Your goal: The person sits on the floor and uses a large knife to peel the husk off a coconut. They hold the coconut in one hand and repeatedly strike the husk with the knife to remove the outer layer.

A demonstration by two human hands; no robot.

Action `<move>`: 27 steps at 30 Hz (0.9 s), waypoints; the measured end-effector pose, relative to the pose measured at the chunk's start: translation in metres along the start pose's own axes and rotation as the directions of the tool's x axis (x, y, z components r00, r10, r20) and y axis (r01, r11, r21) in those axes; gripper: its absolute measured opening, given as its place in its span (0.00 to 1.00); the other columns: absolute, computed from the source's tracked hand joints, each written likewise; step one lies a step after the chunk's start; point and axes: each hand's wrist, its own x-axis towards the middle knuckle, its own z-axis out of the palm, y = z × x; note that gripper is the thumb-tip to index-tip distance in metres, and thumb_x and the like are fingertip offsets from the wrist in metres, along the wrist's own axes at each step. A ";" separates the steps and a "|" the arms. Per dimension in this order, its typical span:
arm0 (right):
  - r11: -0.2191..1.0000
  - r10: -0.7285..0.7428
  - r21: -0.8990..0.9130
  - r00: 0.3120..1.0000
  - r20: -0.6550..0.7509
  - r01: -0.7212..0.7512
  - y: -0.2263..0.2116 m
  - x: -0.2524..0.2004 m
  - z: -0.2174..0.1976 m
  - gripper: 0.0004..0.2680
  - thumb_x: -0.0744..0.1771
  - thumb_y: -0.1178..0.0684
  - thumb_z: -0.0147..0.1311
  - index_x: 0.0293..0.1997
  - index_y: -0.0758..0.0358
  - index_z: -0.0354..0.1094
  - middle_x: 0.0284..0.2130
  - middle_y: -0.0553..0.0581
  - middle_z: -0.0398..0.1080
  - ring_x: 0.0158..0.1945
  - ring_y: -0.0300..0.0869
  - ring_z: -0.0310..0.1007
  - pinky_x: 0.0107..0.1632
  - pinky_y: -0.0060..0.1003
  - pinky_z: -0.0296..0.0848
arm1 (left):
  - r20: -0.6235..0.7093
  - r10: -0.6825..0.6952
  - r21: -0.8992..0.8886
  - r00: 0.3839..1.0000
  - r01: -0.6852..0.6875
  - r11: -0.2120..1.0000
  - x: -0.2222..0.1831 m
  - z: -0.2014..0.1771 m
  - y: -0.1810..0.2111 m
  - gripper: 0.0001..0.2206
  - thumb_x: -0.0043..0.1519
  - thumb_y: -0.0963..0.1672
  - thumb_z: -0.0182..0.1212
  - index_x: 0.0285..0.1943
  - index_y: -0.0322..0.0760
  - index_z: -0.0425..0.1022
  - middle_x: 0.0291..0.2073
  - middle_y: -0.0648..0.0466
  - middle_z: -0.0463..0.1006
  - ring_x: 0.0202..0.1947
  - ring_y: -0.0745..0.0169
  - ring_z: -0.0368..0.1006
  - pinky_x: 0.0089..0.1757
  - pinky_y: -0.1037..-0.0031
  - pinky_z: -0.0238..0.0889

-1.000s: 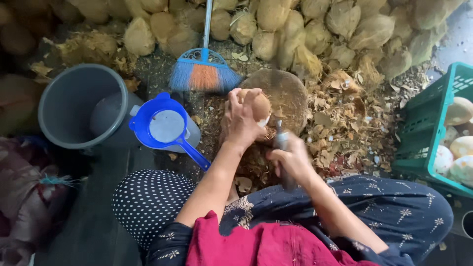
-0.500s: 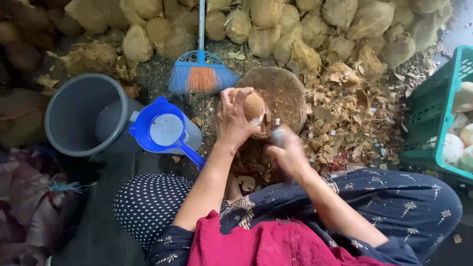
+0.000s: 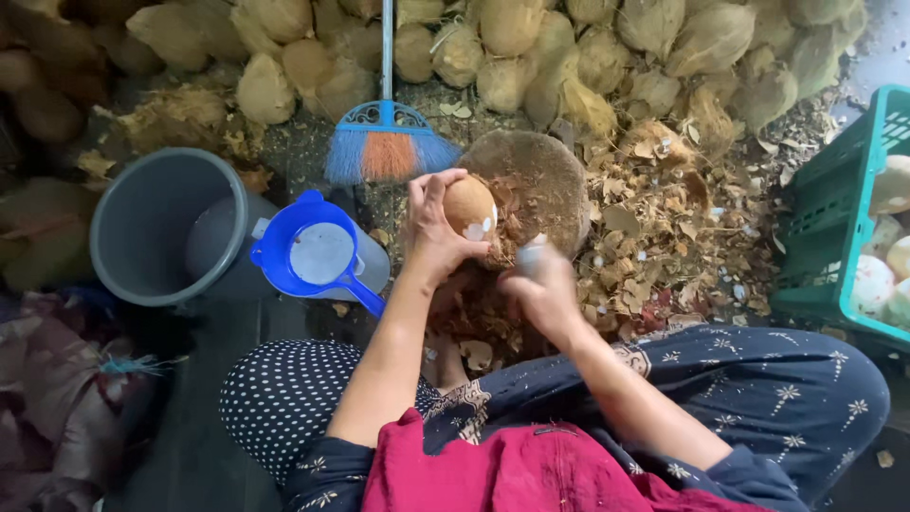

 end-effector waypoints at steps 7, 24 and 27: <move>0.877 0.445 0.167 0.892 0.079 -0.452 -0.026 -0.006 0.015 0.07 0.57 0.63 0.62 0.27 0.71 0.65 0.10 0.65 0.61 0.08 0.52 0.65 0.12 0.47 0.65 | -0.032 0.039 0.001 0.999 -0.039 0.999 0.002 0.004 -0.030 0.46 0.26 0.46 0.83 0.61 0.62 0.69 0.58 0.52 0.65 0.61 0.36 0.68 0.60 0.46 0.59; 0.948 -0.315 -0.086 0.942 -0.119 0.306 -0.045 -0.019 -0.009 0.10 0.63 0.53 0.64 0.36 0.60 0.62 0.16 0.55 0.68 0.14 0.40 0.70 0.17 0.33 0.70 | -0.026 0.012 -0.096 1.000 -0.015 0.995 0.002 0.022 -0.003 0.45 0.26 0.44 0.80 0.59 0.59 0.69 0.59 0.53 0.63 0.62 0.38 0.68 0.60 0.48 0.59; 0.759 0.612 0.211 0.785 0.094 -0.617 0.019 -0.006 -0.008 0.06 0.58 0.62 0.60 0.29 0.70 0.64 0.10 0.61 0.58 0.09 0.49 0.61 0.13 0.47 0.64 | -0.019 -0.019 -0.083 1.000 0.018 0.996 0.004 0.019 -0.008 0.45 0.27 0.45 0.81 0.60 0.61 0.68 0.60 0.53 0.64 0.62 0.38 0.68 0.60 0.46 0.58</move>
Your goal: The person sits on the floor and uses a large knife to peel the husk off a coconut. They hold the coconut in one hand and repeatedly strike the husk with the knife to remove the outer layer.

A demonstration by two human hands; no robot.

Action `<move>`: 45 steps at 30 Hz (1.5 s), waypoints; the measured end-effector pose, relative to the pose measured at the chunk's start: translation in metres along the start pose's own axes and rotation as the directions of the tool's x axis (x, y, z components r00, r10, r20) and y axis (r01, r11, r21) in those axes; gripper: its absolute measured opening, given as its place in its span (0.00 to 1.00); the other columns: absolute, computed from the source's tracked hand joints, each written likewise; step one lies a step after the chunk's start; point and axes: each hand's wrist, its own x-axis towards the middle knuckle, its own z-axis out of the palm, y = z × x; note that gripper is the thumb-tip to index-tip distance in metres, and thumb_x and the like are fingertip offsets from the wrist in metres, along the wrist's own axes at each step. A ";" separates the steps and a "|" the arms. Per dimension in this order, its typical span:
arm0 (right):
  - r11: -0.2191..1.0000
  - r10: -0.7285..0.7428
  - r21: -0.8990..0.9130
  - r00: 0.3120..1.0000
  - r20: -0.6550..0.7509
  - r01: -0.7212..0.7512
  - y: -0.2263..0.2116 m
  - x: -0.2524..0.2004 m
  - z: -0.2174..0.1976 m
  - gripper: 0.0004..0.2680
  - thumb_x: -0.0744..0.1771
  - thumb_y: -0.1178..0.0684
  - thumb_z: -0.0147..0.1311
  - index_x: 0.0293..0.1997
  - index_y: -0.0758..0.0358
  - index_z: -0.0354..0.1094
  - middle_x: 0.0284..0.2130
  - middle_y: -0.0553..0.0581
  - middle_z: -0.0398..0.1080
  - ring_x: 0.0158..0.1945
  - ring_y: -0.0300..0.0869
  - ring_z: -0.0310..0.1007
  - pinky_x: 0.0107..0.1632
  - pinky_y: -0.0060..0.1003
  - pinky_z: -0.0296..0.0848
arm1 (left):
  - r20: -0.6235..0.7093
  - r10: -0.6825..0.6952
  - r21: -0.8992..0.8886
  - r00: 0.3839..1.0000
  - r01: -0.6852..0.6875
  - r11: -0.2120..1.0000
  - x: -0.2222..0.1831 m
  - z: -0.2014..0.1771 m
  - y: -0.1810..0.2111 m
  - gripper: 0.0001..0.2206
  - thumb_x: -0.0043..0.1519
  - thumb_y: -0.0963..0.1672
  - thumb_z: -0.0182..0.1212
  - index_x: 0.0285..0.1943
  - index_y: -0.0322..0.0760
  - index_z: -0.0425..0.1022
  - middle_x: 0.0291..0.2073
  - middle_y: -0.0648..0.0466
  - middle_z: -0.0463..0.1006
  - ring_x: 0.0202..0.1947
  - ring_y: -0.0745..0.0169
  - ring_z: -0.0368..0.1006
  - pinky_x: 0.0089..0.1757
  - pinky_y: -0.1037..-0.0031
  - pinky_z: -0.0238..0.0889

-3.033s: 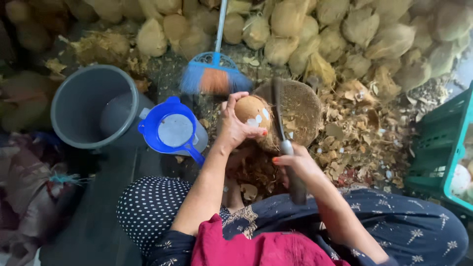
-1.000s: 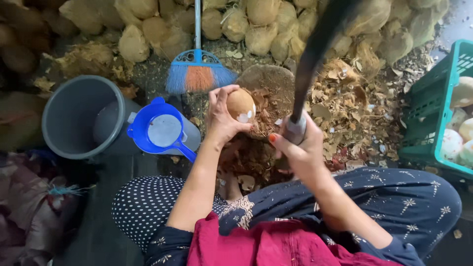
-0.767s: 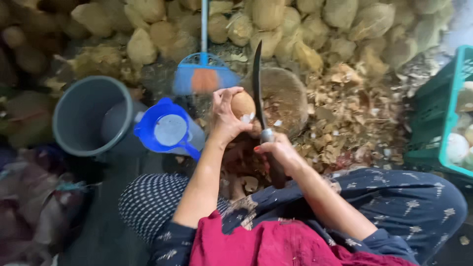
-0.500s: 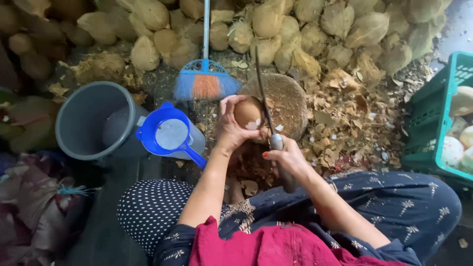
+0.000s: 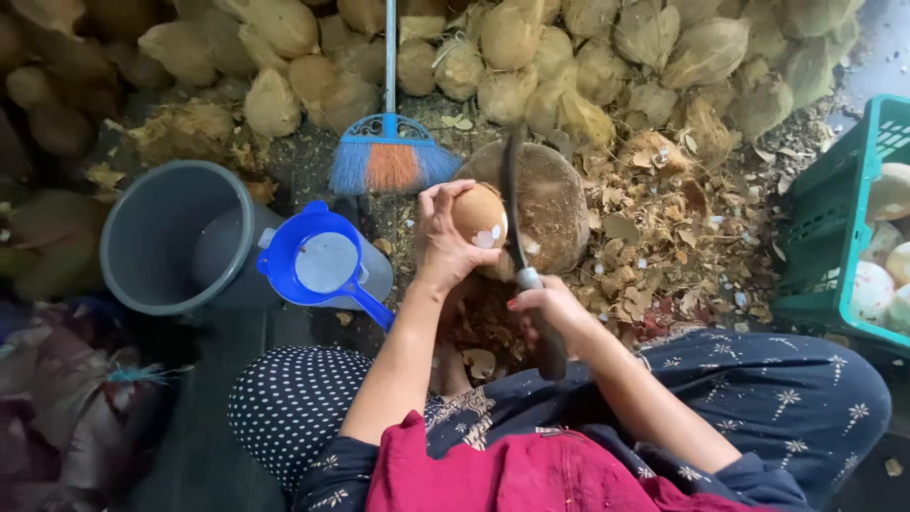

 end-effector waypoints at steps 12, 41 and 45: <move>0.994 -0.053 -0.089 0.998 0.029 0.056 0.000 -0.009 -0.015 0.08 0.58 0.63 0.61 0.34 0.72 0.65 0.11 0.64 0.59 0.08 0.50 0.63 0.12 0.49 0.67 | 0.062 -0.086 -0.073 0.994 0.090 0.993 -0.001 -0.040 -0.026 0.56 0.23 0.46 0.88 0.65 0.50 0.58 0.61 0.34 0.61 0.65 0.27 0.61 0.65 0.48 0.51; 0.845 -0.501 -0.190 0.864 0.044 0.500 -0.052 -0.061 0.020 0.09 0.58 0.62 0.65 0.32 0.68 0.65 0.12 0.64 0.68 0.10 0.49 0.71 0.15 0.39 0.69 | 0.071 0.126 0.019 0.989 -0.128 0.992 -0.012 -0.022 -0.022 0.50 0.24 0.41 0.82 0.64 0.56 0.68 0.62 0.45 0.59 0.66 0.29 0.62 0.64 0.50 0.52; 0.632 -0.760 -0.192 0.649 0.032 0.751 -0.024 -0.034 0.014 0.08 0.62 0.59 0.64 0.34 0.61 0.64 0.14 0.57 0.69 0.13 0.43 0.72 0.19 0.31 0.70 | 0.076 0.130 0.015 0.989 -0.132 0.991 -0.008 -0.021 -0.030 0.53 0.21 0.41 0.83 0.66 0.56 0.68 0.62 0.44 0.60 0.66 0.29 0.61 0.65 0.48 0.51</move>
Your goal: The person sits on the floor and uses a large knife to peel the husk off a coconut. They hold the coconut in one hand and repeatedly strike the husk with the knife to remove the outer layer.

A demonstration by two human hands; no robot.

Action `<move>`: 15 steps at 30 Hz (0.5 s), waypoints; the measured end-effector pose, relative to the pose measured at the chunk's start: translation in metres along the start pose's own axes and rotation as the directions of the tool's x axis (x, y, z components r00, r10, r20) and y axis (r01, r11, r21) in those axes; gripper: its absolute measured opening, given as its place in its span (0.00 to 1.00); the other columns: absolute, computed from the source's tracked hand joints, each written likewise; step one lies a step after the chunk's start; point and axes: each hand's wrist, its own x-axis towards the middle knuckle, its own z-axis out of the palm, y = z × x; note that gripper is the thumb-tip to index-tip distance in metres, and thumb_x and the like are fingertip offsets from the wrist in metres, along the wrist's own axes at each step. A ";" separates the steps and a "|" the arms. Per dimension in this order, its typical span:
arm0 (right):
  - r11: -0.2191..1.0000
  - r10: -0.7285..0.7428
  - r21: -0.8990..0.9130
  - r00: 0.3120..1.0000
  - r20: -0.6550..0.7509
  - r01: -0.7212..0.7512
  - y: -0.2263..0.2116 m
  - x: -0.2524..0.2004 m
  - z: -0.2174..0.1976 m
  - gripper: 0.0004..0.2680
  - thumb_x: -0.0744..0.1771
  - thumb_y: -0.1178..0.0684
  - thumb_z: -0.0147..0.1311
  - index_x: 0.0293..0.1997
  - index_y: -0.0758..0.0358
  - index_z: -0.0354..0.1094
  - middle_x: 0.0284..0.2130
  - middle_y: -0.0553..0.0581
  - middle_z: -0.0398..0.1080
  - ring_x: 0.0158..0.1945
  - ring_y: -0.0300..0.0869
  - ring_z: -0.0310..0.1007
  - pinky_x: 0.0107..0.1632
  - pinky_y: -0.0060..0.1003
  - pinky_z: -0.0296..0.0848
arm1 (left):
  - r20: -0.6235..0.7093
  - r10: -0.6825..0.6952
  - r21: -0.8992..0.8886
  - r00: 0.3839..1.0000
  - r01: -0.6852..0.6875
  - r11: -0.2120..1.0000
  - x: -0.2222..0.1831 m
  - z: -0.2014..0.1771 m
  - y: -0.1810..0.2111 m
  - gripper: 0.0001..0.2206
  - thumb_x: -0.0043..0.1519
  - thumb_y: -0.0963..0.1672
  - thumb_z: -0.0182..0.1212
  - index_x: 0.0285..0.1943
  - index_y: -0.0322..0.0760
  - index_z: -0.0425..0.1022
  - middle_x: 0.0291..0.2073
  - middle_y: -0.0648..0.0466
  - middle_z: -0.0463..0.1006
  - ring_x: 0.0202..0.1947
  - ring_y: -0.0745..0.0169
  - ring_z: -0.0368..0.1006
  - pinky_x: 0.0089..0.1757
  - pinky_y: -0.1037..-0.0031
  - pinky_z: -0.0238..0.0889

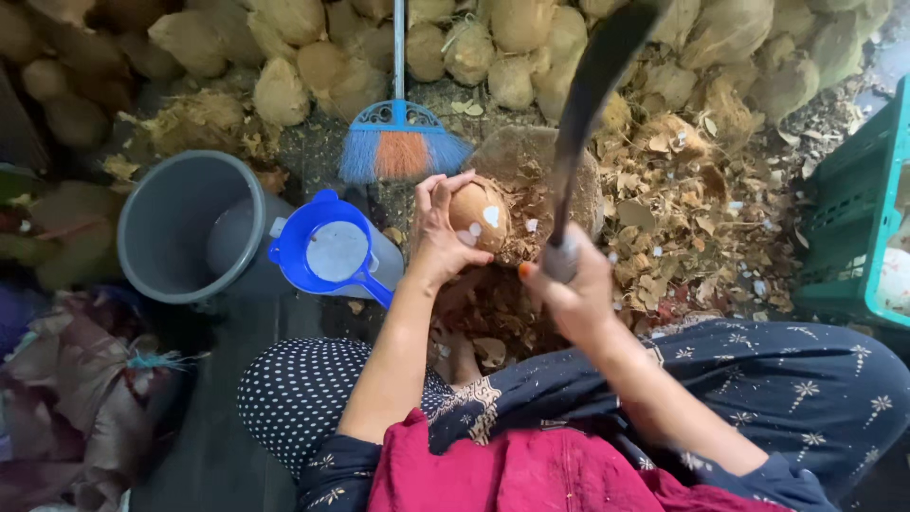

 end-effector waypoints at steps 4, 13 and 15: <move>0.864 0.498 0.010 0.858 0.129 -0.503 0.046 0.005 0.013 0.04 0.57 0.63 0.60 0.24 0.68 0.66 0.08 0.64 0.64 0.07 0.49 0.67 0.13 0.40 0.66 | 0.003 0.037 0.053 0.999 -0.037 0.998 0.003 0.001 0.006 0.51 0.24 0.40 0.81 0.64 0.60 0.68 0.63 0.50 0.59 0.67 0.36 0.61 0.65 0.50 0.53; 0.996 -0.016 -0.091 0.994 0.112 0.026 -0.034 0.000 0.004 0.08 0.59 0.57 0.66 0.29 0.61 0.66 0.12 0.57 0.70 0.13 0.41 0.72 0.21 0.30 0.70 | 0.009 -0.005 0.048 1.000 0.005 0.999 -0.003 0.000 0.008 0.51 0.25 0.41 0.83 0.65 0.57 0.66 0.63 0.45 0.59 0.66 0.29 0.62 0.63 0.46 0.56; 0.994 -0.009 -0.107 1.000 -0.013 0.008 -0.005 0.001 0.008 0.08 0.64 0.54 0.62 0.34 0.59 0.63 0.16 0.56 0.67 0.16 0.42 0.70 0.23 0.33 0.70 | -0.001 -0.009 0.078 1.000 0.009 0.997 -0.001 0.002 0.004 0.50 0.25 0.41 0.83 0.64 0.59 0.66 0.64 0.48 0.58 0.67 0.34 0.62 0.64 0.48 0.55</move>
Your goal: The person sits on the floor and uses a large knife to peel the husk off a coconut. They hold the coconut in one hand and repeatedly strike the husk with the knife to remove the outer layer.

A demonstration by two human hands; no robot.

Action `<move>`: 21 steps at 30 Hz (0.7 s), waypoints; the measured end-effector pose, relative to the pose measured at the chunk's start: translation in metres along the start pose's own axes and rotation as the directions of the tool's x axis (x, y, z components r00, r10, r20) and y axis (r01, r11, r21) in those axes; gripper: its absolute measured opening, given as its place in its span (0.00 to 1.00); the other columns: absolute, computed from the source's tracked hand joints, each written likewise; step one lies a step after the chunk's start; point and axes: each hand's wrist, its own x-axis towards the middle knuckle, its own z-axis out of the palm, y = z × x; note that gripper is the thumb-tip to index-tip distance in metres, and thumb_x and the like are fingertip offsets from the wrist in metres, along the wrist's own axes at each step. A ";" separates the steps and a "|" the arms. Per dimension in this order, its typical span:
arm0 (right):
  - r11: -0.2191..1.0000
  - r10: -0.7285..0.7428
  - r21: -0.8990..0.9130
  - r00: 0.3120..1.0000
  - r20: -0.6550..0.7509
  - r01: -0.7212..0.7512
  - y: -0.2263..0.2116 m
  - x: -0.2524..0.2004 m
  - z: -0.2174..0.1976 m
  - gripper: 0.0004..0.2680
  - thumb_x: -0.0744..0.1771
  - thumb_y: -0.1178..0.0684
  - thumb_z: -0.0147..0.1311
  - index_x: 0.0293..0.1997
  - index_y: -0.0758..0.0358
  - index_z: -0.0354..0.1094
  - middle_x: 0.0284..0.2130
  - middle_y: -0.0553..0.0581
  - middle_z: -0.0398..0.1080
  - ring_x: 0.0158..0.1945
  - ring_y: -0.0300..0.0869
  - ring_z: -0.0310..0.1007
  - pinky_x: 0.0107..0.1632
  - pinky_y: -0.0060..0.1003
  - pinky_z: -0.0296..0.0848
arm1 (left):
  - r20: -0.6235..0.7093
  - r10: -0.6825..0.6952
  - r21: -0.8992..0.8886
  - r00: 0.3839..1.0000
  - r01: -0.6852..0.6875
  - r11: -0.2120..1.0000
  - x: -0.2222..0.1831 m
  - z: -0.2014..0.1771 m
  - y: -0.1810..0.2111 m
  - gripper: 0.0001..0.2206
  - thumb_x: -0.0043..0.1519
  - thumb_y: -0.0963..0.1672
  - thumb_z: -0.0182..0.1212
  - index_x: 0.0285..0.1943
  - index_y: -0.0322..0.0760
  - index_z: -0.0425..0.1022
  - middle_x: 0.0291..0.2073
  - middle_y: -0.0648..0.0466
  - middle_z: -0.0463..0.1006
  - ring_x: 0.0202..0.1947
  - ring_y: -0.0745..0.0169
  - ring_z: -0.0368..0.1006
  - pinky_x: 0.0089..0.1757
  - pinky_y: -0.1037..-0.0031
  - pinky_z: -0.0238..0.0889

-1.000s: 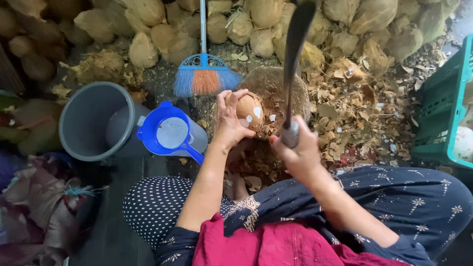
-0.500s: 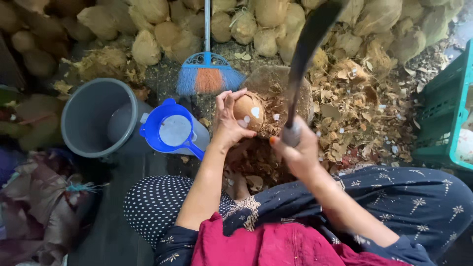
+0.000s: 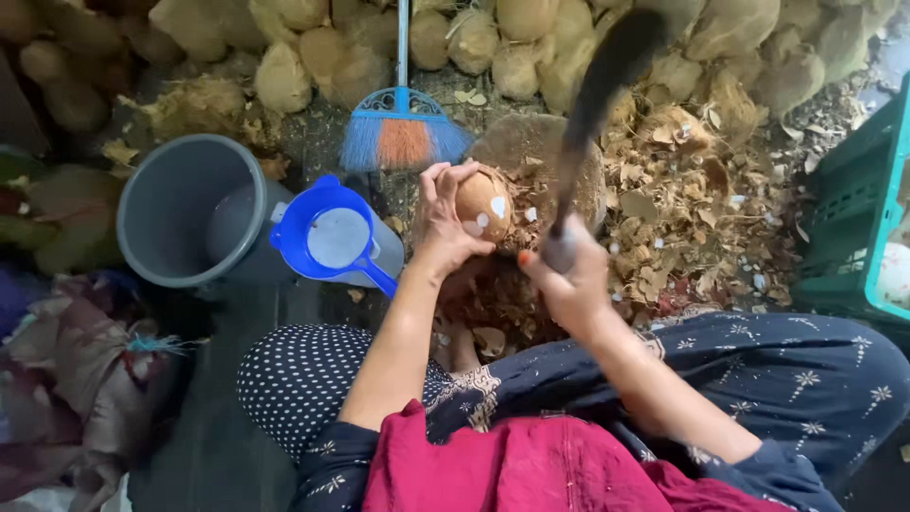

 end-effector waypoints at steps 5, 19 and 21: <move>0.721 0.656 0.147 0.735 0.169 -0.677 0.041 -0.001 0.007 0.08 0.57 0.59 0.61 0.26 0.68 0.63 0.09 0.63 0.59 0.09 0.49 0.63 0.13 0.43 0.63 | -0.011 0.024 -0.026 1.000 -0.024 0.999 0.001 0.000 -0.003 0.49 0.25 0.40 0.83 0.63 0.58 0.68 0.64 0.48 0.58 0.68 0.36 0.61 0.65 0.50 0.52; 0.704 0.703 0.032 0.702 0.113 -0.710 0.044 -0.009 -0.014 0.10 0.59 0.62 0.61 0.39 0.71 0.64 0.11 0.64 0.61 0.10 0.50 0.65 0.12 0.47 0.67 | 0.050 -0.389 0.005 0.920 0.389 0.921 0.007 -0.020 0.029 0.57 0.21 0.49 0.90 0.66 0.61 0.59 0.60 0.41 0.59 0.62 0.31 0.66 0.63 0.49 0.56; 0.746 0.664 -0.011 0.741 0.104 -0.666 0.048 -0.008 -0.015 0.10 0.58 0.63 0.62 0.38 0.71 0.66 0.11 0.65 0.63 0.10 0.52 0.67 0.13 0.47 0.68 | 0.082 -0.390 0.039 0.917 0.388 0.921 0.010 -0.021 0.034 0.59 0.24 0.49 0.90 0.70 0.68 0.56 0.59 0.42 0.60 0.62 0.31 0.66 0.63 0.48 0.56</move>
